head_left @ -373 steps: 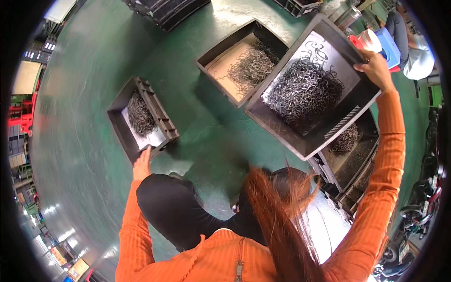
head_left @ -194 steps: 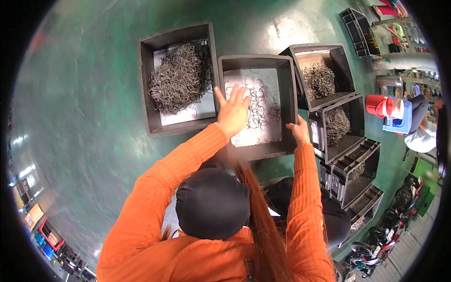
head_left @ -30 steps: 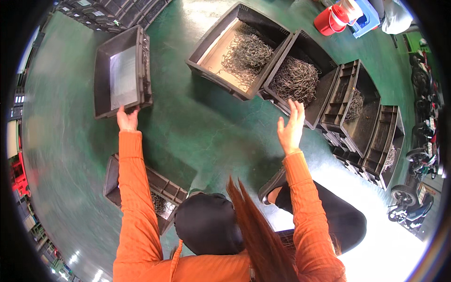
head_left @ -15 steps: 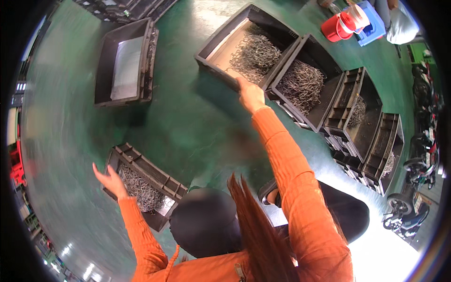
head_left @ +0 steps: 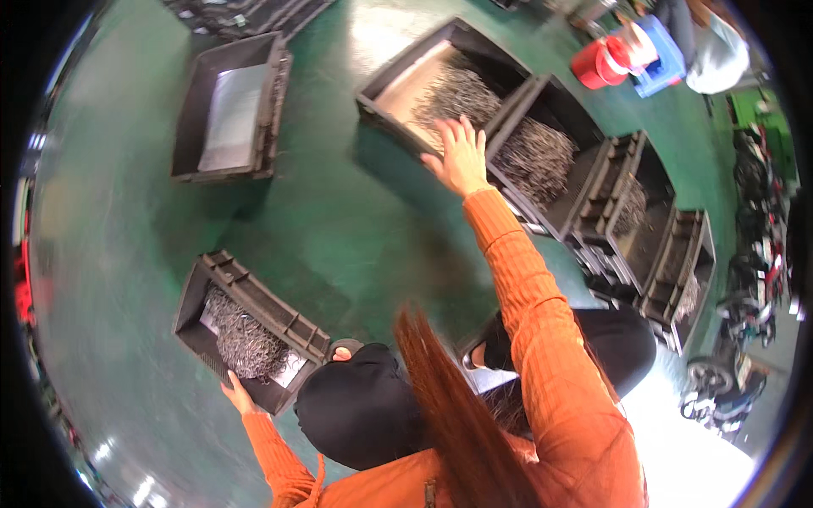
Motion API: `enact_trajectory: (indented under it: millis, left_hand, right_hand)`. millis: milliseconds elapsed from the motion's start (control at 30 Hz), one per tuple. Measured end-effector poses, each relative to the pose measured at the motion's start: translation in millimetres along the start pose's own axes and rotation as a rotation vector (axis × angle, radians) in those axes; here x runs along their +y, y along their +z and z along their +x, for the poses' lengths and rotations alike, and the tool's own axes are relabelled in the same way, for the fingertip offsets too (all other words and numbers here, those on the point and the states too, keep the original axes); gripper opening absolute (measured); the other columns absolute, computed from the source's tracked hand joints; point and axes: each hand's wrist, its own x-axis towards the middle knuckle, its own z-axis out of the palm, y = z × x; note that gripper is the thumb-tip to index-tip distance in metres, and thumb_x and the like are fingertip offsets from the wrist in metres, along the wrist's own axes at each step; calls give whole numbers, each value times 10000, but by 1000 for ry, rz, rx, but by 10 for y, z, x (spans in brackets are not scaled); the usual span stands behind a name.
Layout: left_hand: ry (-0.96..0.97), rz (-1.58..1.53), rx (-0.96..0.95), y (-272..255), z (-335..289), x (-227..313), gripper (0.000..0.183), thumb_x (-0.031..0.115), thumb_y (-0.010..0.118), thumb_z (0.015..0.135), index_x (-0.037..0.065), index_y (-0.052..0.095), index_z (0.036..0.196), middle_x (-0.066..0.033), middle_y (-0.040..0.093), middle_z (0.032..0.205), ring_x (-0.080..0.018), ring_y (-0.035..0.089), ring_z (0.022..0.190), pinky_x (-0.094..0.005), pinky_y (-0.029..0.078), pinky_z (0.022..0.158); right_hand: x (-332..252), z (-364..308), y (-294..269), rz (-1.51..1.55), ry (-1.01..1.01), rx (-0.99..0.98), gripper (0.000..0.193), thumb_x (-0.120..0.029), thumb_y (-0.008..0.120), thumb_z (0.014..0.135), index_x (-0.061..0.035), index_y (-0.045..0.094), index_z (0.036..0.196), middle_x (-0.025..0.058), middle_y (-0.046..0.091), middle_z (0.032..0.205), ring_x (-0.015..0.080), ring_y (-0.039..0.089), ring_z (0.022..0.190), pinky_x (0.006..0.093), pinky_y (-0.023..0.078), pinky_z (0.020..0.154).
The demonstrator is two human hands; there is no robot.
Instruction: The person attaches metal plates to wire hooks, transfers wire hooks into a plastic crate, and empties the crate onto a worktable. Then, the person retrieves an empty crate from a stack.
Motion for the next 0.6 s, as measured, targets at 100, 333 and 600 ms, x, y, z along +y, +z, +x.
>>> enact_trajectory:
  millis: [100,333,600]
  left_hand:
    - [485,605,244,-30,18,72,712,336,582,814,-27,237,1319,-216,306,1332,-333,323,1222,-408,265,1017]
    - [1252,-19,88,922,-877,2934,448,77,489,860,-29,329,1265,-156,389,1292,-282,371,1201,-385,279,1008]
    - [1553,-470,-507,1780,-1911,4279,433,-31,458,832,-19,355,1253,-134,419,1278,-234,395,1194,-375,296,989]
  right_hand:
    - [275,-182,-302,40,211,300,558,-377,614,744,-103,431,1194,94,451,1199,290,343,1196,482,275,966]
    - [698,-711,-414,57,547,-395,585,-473,525,794,-39,419,1173,165,484,1154,309,450,1111,455,354,906]
    - [821,-1144,-1971,-143,297,-920,366,-326,613,748,-45,599,981,133,601,988,290,582,942,406,490,756]
